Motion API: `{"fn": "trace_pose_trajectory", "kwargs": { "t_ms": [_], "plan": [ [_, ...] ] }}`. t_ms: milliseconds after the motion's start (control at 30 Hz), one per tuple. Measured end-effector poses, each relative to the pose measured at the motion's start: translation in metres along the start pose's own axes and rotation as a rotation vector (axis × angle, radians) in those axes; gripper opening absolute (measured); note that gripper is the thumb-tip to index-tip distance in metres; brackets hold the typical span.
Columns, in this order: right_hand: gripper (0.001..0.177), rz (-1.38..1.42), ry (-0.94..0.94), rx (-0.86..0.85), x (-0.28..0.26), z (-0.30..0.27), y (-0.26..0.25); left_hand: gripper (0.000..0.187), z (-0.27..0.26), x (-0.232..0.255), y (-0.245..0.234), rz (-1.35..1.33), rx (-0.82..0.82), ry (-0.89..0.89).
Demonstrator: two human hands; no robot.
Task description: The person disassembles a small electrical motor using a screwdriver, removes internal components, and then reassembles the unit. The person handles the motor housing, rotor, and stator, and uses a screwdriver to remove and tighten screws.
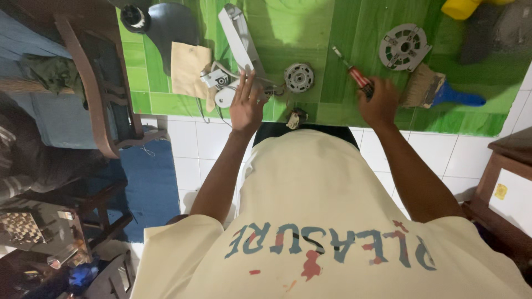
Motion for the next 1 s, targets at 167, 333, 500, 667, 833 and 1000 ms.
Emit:
{"fn": "trace_pose_trajectory", "kwargs": {
  "t_ms": [167,333,500,667,833,1000],
  "plan": [
    [0.044,0.007,0.009,0.081,0.013,-0.014,-0.012,0.037,0.004,0.0,-0.003,-0.003,-0.026,-0.021],
    [0.042,-0.044,0.117,-0.014,0.022,-0.017,-0.005,0.036,0.005,0.002,-0.01,-0.029,-0.039,-0.019],
    [0.041,0.027,0.245,-0.081,0.025,-0.015,0.0,0.037,0.002,0.003,-0.025,-0.102,-0.011,0.001],
    [0.027,-0.085,0.022,0.177,0.02,-0.001,-0.011,0.042,-0.014,0.002,-0.044,-0.176,0.055,-0.053],
    [0.007,-0.051,0.001,0.152,0.048,0.061,-0.005,0.044,-0.03,0.001,-0.053,-0.14,0.063,-0.118],
    [0.016,0.042,-0.033,0.072,0.084,0.157,0.018,0.043,-0.06,0.004,-0.051,-0.119,0.077,-0.308]
  ]
}}
Point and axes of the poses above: each hand's wrist, its own z-axis towards the middle knuckle, its own y-axis out of the palm, x = y × z, the point moved 7 cm from there along z, towards the middle knuckle, and after that the axes turned 2 degrees about x, right-handed, at the moved point
